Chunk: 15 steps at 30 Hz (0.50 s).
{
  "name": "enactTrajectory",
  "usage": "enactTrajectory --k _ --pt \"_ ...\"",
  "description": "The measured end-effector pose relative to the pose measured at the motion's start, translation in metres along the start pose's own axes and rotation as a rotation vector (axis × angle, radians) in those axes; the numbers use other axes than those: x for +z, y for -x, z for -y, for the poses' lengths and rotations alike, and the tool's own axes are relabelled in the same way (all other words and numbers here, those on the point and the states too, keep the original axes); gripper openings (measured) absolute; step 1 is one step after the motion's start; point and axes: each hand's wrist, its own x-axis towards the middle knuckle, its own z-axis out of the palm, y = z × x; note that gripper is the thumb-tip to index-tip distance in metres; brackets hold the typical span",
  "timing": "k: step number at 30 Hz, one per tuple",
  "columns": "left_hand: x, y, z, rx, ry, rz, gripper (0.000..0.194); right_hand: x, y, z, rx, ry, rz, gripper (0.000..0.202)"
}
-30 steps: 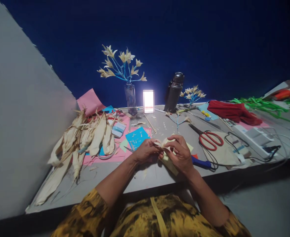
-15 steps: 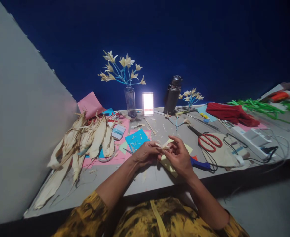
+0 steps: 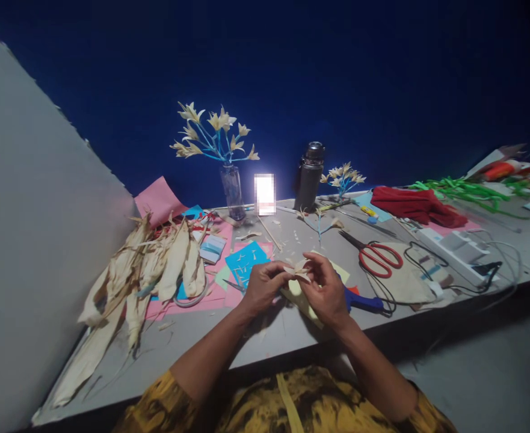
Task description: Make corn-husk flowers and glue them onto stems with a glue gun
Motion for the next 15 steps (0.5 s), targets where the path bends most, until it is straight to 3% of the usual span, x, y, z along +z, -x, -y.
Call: enactTrajectory --k 7,15 --pt "-0.003 0.007 -0.005 0.202 -0.172 -0.156 0.017 -0.003 -0.002 -0.004 -0.003 0.018 0.020 0.045" --pt "-0.018 -0.007 0.003 0.004 0.163 -0.161 0.024 -0.013 -0.001 -0.001 -0.042 0.168 0.098 0.017"
